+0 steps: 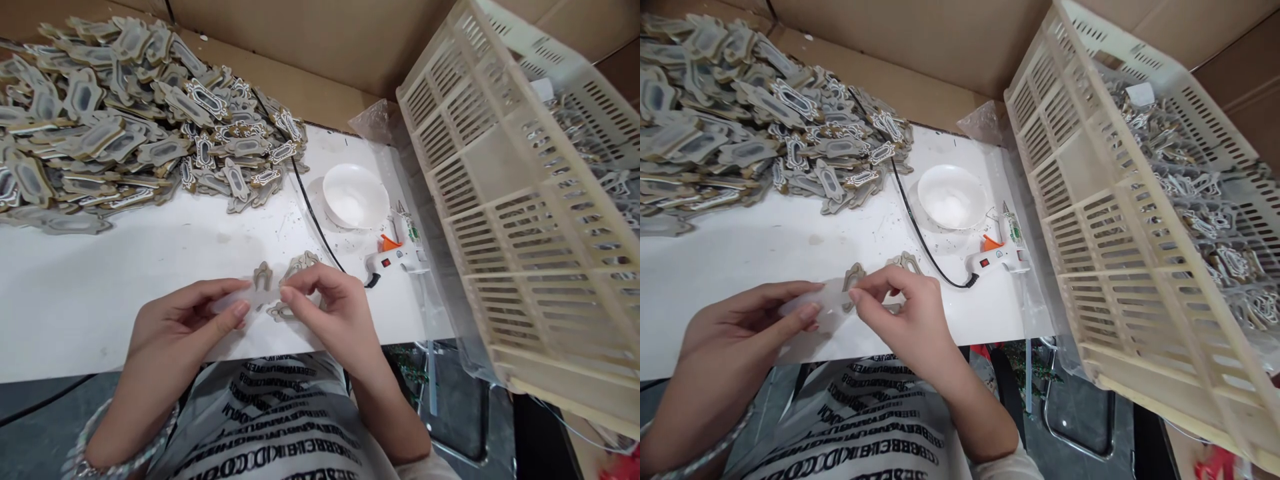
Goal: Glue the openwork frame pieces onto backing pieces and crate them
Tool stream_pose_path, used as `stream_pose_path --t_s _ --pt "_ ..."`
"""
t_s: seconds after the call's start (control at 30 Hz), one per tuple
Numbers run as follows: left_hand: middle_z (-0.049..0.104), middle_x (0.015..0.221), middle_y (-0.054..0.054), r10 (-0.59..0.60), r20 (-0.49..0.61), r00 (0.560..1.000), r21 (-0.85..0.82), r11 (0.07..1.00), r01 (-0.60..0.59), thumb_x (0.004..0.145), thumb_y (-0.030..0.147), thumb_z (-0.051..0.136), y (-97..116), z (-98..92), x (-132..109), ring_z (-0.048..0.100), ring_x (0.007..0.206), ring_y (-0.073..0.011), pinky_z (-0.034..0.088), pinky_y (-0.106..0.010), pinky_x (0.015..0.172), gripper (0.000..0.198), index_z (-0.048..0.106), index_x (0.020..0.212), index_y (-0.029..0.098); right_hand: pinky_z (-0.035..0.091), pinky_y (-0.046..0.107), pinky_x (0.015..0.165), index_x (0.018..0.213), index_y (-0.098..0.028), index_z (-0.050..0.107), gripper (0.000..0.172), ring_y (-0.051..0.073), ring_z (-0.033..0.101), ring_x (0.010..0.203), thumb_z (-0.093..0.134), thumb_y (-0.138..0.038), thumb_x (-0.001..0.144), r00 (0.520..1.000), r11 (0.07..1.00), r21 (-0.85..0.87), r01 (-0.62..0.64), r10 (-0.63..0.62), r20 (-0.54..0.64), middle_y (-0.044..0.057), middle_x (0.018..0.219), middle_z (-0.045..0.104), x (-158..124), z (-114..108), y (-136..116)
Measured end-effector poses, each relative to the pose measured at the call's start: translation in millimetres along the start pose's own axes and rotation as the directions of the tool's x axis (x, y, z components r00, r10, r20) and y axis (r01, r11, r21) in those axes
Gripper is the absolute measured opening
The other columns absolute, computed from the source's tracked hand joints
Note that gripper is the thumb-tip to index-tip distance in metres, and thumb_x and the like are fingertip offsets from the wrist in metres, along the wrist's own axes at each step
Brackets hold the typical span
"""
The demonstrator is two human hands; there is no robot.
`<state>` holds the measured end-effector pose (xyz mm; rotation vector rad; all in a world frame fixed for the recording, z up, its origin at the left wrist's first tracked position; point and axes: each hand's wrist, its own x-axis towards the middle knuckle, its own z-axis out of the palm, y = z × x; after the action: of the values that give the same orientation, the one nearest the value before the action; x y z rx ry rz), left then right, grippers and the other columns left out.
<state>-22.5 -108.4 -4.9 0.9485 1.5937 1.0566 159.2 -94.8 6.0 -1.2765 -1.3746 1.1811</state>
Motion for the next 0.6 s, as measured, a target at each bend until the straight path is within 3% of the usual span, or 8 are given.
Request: stream_pose_path --t_s 0.3,0.6 --pt "0.079 0.072 0.003 0.012 -0.077 0.997 0.025 1.000 -0.011 0.062 0.033 0.087 -10.1 -7.5 2.6 0.070 0.056 -0.0089 0.052 -0.006 0.050 0.023 0.082 0.084 0.034 0.046 0.025 0.059 0.081 -0.022 0.061 0.012 0.014 0.059 0.065 0.058 -0.013 0.087 0.989 0.916 -0.392 0.082 -0.124 -0.083 -0.002 0.070 0.065 -34.4 -10.0 18.3" --pt "0.080 0.077 0.003 0.019 -0.098 0.995 0.064 0.998 -0.013 0.063 0.035 0.088 -12.0 -8.8 -0.5 0.070 0.061 -0.0086 0.054 -0.006 0.055 0.025 0.082 0.088 0.033 0.043 0.026 0.061 0.083 -0.022 0.054 0.012 0.015 0.056 0.066 0.055 -0.012 0.089 0.982 0.867 -0.487 0.109 -0.171 -0.085 -0.003 0.072 0.062 -39.3 0.5 26.7"
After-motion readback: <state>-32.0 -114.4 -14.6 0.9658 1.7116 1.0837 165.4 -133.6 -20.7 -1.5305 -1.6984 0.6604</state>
